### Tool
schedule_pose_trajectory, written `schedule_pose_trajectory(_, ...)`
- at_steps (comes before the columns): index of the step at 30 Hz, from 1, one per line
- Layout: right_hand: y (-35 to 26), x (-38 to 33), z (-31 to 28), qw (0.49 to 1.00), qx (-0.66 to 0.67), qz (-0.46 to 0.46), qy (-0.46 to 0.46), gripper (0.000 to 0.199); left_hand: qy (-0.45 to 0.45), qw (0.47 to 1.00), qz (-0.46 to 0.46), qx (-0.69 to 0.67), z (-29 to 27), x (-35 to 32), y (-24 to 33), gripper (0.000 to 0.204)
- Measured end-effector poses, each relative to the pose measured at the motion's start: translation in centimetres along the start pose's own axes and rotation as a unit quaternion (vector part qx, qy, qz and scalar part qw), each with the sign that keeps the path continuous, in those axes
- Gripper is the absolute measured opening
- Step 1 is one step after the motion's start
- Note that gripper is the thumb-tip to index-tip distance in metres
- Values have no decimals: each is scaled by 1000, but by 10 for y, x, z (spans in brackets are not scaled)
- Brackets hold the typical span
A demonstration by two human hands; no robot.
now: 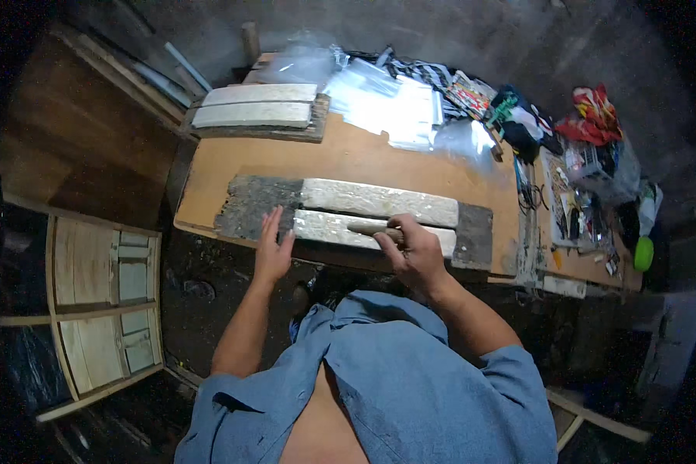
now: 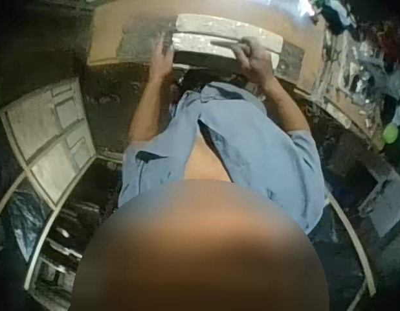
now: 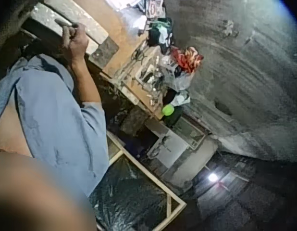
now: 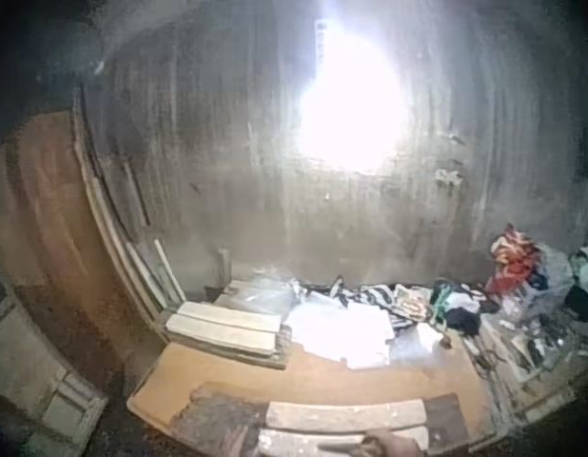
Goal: The person cleans wood boards with a brush by hand and places white blocks of tempeh onto the boards before sliding them into a large drying rack.
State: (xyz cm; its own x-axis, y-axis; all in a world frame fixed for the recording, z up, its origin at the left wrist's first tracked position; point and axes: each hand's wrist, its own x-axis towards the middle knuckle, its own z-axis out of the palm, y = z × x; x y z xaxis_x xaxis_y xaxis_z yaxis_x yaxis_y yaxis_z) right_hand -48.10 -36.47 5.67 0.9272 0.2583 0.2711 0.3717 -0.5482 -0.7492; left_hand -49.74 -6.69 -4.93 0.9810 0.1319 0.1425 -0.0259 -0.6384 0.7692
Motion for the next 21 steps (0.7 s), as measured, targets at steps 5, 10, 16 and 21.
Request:
schedule_pose_trajectory(5, 5, -22, -28, 993, 13, 70, 97, 23, -32, 999, -10, -9, 10, 10, 4, 57)
schedule_pose_trajectory(10, 35, -49, -54, 981, -6, 118, 153, 23, -12, 1000, -12, -16, 13, 9, -3, 62)
schedule_pose_trajectory(16, 42, -70, -84, 981, -27, 137, 133, 21, -1, 999, -27, -33, 9, 10, -4, 64)
schedule_pose_trajectory(21, 41, -71, -100, 967, -60, 163, 189, 19, 3, 1000, -22, -21, 14, 12, -3, 64)
